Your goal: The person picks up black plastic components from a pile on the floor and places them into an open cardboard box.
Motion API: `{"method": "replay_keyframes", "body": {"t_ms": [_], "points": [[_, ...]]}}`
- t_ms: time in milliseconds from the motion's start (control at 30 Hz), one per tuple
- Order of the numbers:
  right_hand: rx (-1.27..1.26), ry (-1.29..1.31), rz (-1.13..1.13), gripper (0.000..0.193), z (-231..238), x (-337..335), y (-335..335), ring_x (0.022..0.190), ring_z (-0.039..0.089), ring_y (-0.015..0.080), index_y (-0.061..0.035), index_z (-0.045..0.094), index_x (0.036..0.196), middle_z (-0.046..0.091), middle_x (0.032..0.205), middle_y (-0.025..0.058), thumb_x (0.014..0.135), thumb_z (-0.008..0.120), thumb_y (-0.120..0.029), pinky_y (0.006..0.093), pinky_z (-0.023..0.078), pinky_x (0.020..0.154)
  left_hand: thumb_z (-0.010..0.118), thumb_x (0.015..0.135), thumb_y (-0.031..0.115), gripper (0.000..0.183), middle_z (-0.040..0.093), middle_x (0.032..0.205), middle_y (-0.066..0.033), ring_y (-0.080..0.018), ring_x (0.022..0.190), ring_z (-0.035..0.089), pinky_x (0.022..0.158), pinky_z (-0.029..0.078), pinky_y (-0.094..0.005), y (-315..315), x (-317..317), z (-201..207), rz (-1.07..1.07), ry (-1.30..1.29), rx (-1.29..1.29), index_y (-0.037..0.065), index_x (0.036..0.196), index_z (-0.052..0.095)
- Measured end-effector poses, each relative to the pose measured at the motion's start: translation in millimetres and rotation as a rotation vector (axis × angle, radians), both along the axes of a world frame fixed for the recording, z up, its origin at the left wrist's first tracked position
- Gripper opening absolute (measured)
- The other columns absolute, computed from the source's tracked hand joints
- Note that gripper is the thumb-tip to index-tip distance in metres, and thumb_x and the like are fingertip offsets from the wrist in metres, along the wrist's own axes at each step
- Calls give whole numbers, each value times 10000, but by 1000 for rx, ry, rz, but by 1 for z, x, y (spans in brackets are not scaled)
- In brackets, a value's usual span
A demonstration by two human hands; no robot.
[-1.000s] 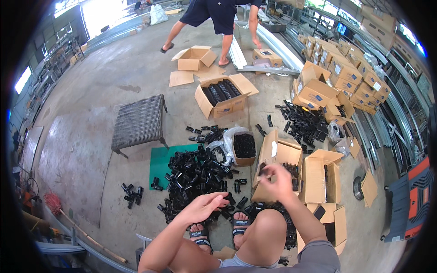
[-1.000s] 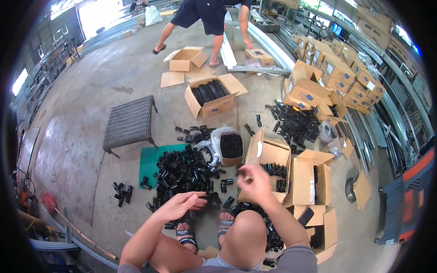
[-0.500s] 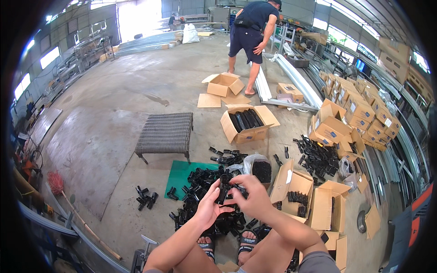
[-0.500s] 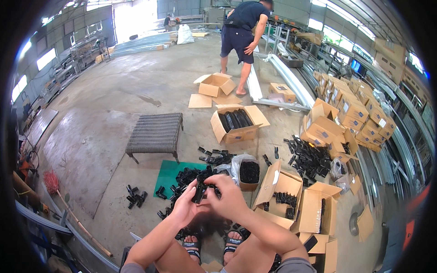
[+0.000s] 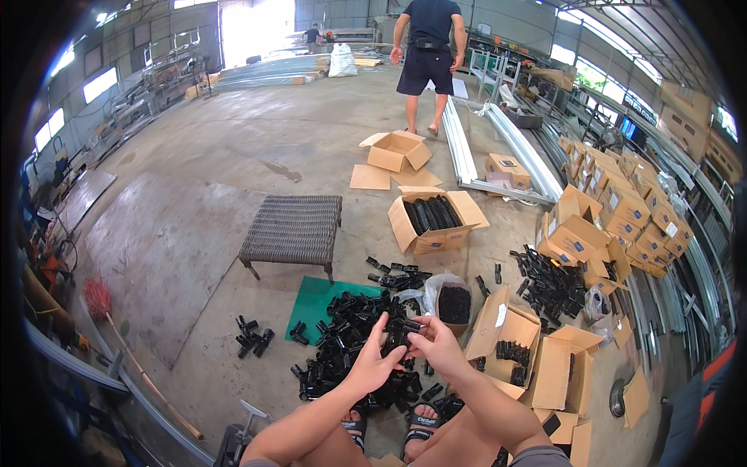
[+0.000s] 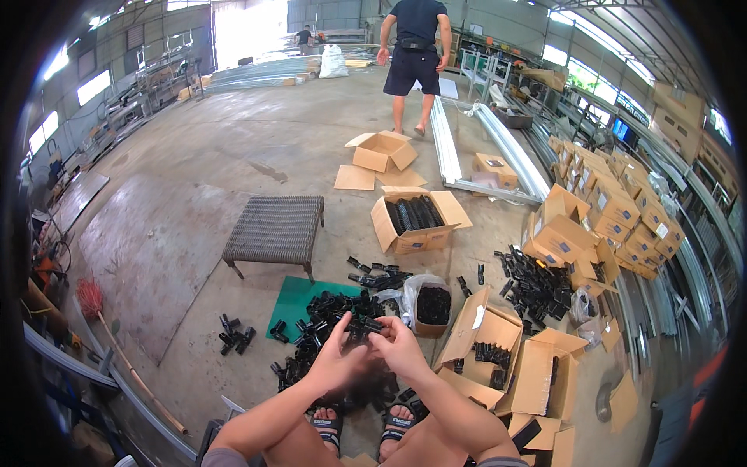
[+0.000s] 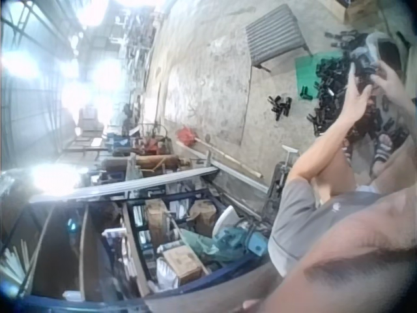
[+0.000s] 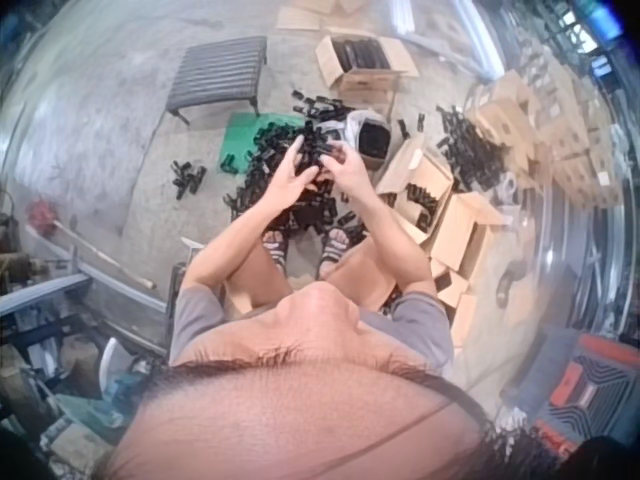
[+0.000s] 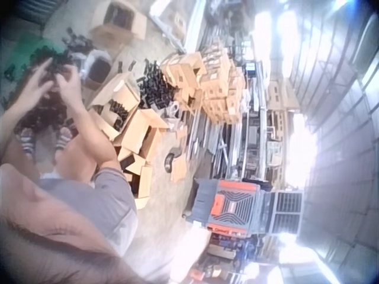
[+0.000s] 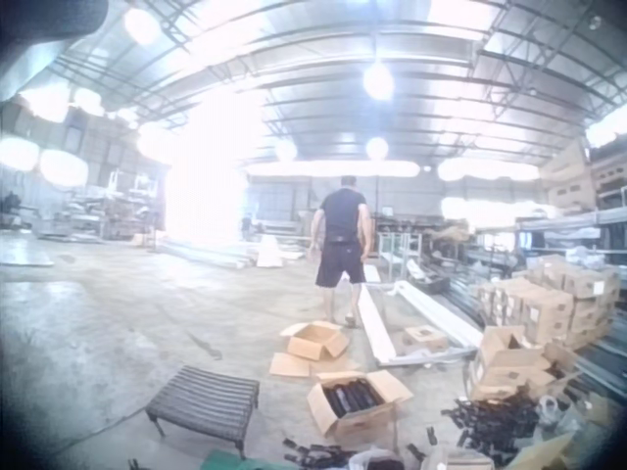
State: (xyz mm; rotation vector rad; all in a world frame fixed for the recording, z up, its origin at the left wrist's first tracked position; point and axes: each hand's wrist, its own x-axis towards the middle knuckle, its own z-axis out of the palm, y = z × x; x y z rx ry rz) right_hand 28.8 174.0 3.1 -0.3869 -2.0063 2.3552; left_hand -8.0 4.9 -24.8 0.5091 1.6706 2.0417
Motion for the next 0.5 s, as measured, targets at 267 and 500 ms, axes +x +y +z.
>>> {"method": "replay_keyframes", "body": {"t_ms": [267, 500], "points": [[124, -42, 17, 420, -10, 0, 10, 853, 652, 131, 12, 582, 1336, 659, 1003, 66, 985, 681, -196, 275, 568, 703, 553, 1024, 13, 679, 508, 1434, -168, -192, 1178, 607, 958, 551, -319, 10, -2, -23, -149, -173, 3, 105, 1621, 244], [291, -27, -3, 453, -16, 2, 13, 859, 656, 118, 35, 625, 1297, 704, 990, 105, 966, 701, -265, 275, 533, 709, 646, 943, -61, 759, 551, 1425, -164, -194, 1195, 622, 973, 539, -317, 1, 4, 8, -181, -145, -65, 127, 1602, 320]]}}
